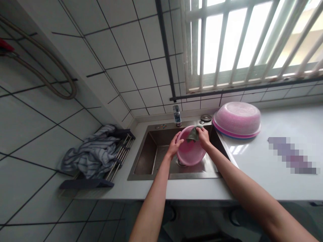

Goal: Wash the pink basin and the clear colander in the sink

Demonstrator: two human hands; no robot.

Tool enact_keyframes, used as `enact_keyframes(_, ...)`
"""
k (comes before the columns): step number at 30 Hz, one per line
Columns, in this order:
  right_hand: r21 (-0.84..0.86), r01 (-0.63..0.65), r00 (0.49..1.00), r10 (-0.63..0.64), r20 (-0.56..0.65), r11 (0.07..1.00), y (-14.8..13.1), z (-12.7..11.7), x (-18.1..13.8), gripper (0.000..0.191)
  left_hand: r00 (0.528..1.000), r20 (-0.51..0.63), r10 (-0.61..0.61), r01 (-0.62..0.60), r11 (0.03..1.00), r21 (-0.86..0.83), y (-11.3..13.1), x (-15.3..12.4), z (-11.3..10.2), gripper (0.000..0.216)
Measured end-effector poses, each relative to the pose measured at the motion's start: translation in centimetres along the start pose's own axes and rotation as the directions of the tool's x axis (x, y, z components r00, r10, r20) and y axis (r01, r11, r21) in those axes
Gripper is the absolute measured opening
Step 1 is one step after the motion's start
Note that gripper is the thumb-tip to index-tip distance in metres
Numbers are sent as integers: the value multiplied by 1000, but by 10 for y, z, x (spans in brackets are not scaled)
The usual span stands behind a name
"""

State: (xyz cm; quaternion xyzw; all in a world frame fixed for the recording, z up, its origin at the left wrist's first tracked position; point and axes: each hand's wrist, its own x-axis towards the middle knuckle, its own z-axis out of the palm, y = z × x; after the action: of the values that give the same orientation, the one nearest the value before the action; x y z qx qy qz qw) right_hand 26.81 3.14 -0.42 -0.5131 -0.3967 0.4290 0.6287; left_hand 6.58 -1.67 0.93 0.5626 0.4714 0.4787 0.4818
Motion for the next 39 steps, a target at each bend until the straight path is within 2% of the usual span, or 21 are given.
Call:
enact_keyframes(2,1,-40,994,40,-97,999,5,-5,5,31,1000,9,-20,21,998,-54,2,-1,0,60)
enact_keyframes(4,-9,-44,993,42,-110,999,9,-6,7,31,999,22,-44,46,995,-93,3,-3,0,60)
enact_keyframes(7,-49,9,1000,-9,1,999,10,0,2,31,995,67,-72,81,986,-143,5,-4,0,62)
enact_keyframes(10,-70,75,974,-58,221,995,7,12,-13,29,986,155,-61,91,977,-192,6,-7,2,64)
enact_keyframes(12,-73,139,914,-99,394,988,3,21,-28,26,981,187,-49,93,967,-238,6,-8,2,65)
enact_keyframes(15,-73,204,766,-113,633,976,-2,31,-49,24,976,184,-112,168,932,-323,4,-8,1,68)
enact_keyframes(17,-78,210,684,-89,724,975,-3,34,-57,23,968,181,-175,230,906,-355,2,-8,-1,70)
enact_keyframes(18,-83,208,674,-81,734,975,-3,34,-58,22,967,173,-187,239,901,-361,1,-7,-1,71)
enact_keyframes(19,-86,209,689,-84,720,974,-3,33,-57,21,970,162,-183,231,903,-363,0,-6,-1,70)
enact_keyframes(20,-86,212,726,-98,681,974,-2,32,-53,21,974,153,-170,215,907,-362,-1,-6,-1,69)
enact_keyframes(22,-90,218,828,-135,544,972,-1,26,-42,19,976,160,-147,196,914,-356,-1,-5,1,67)
enact_keyframes(24,-101,200,909,-146,389,975,0,19,-29,17,967,203,-153,218,910,-353,-1,-4,3,67)
enact_keyframes(27,-91,117,961,-89,260,989,1,11,-17,16,958,238,-163,246,891,-381,0,-4,6,70)
enact_keyframes(29,-53,52,960,-36,277,997,2,11,-18,18,962,217,-166,243,884,-399,-1,-4,7,72)
enact_keyframes(31,-13,3,924,2,383,1000,4,15,-26,25,967,178,-184,241,884,-400,-2,-3,6,72)
enact_keyframes(32,-2,-8,889,8,457,1000,5,17,-32,30,967,158,-198,246,883,-399,-3,-2,5,72)
enact_keyframes(36,-49,42,690,6,724,998,2,28,-55,39,942,150,-299,334,844,-420,-7,1,-3,81)
enact_keyframes(39,-89,97,566,19,824,991,-5,31,-62,36,926,141,-349,374,811,-450,-9,3,-9,87)
